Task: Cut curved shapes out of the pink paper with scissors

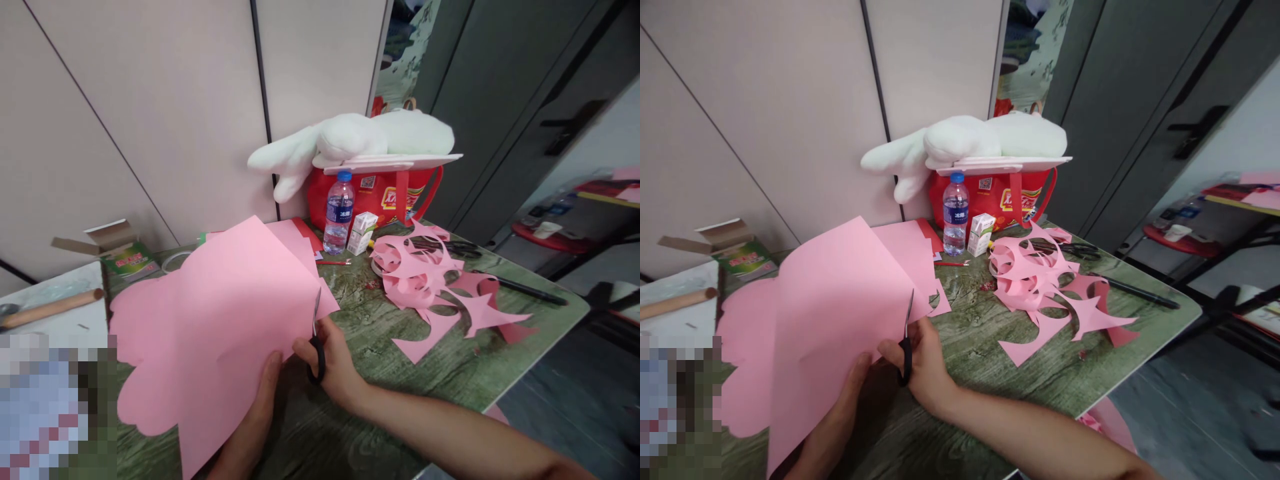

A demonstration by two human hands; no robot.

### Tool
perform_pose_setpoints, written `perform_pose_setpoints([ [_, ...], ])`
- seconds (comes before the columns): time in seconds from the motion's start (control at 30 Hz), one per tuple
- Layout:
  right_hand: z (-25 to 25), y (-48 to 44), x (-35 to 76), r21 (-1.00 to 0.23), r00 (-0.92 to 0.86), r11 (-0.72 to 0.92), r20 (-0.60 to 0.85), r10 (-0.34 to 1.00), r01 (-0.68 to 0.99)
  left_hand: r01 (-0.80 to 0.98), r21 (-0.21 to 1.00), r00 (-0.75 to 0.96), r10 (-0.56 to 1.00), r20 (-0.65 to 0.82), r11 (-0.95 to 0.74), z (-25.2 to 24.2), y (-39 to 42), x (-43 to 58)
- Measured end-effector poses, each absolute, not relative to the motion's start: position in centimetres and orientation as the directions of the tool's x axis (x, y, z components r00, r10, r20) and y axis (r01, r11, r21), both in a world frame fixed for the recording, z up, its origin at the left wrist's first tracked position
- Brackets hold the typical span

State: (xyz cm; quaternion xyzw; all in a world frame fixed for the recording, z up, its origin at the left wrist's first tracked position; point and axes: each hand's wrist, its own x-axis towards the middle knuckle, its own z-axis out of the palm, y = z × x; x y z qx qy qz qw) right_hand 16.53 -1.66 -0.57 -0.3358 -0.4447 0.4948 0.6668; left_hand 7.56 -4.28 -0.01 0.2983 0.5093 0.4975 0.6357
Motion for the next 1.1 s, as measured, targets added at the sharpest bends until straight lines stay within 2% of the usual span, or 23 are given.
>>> perform_pose_setpoints([
  [0.1,-0.6,-1.7,16.5,-0.884,0.121,0.296,0.270,0.955,-0.361,-0.330,0.867,0.047,0.924,-0.380,0.373,0.3,-4.3,7.6],
  [0.37,-1.0,-1.7,16.5,-0.903,0.125,0.274,0.246,0.961,-0.331,-0.174,0.942,-0.031,0.954,-0.298,0.289,0.9,-4.1,6.8],
  [0.53,-1.1,-1.7,16.5,-0.904,0.114,0.256,0.231,0.966,-0.342,-0.037,0.989,-0.173,0.973,-0.151,0.146,1.2,-3.7,5.5],
  [0.7,-1.3,-1.6,16.5,-0.910,0.097,0.224,0.203,0.974,-0.349,-0.092,0.976,-0.127,0.969,-0.210,0.199,1.4,-3.8,6.0],
  [0.8,-1.6,-1.6,16.4,-0.906,0.096,0.222,0.201,0.975,-0.361,-0.078,0.984,-0.181,0.968,-0.172,0.160,1.0,-3.7,6.1],
  [0.93,-1.7,-1.6,16.4,-0.917,0.104,0.219,0.195,0.975,-0.335,-0.055,0.993,-0.145,0.983,-0.109,0.102,-0.2,-3.2,5.2],
  [1.1,-1.4,-1.9,16.3,-0.911,0.052,0.240,0.237,0.970,-0.336,0.078,0.996,-0.343,0.939,-0.002,0.031,-0.8,-2.5,4.4],
])
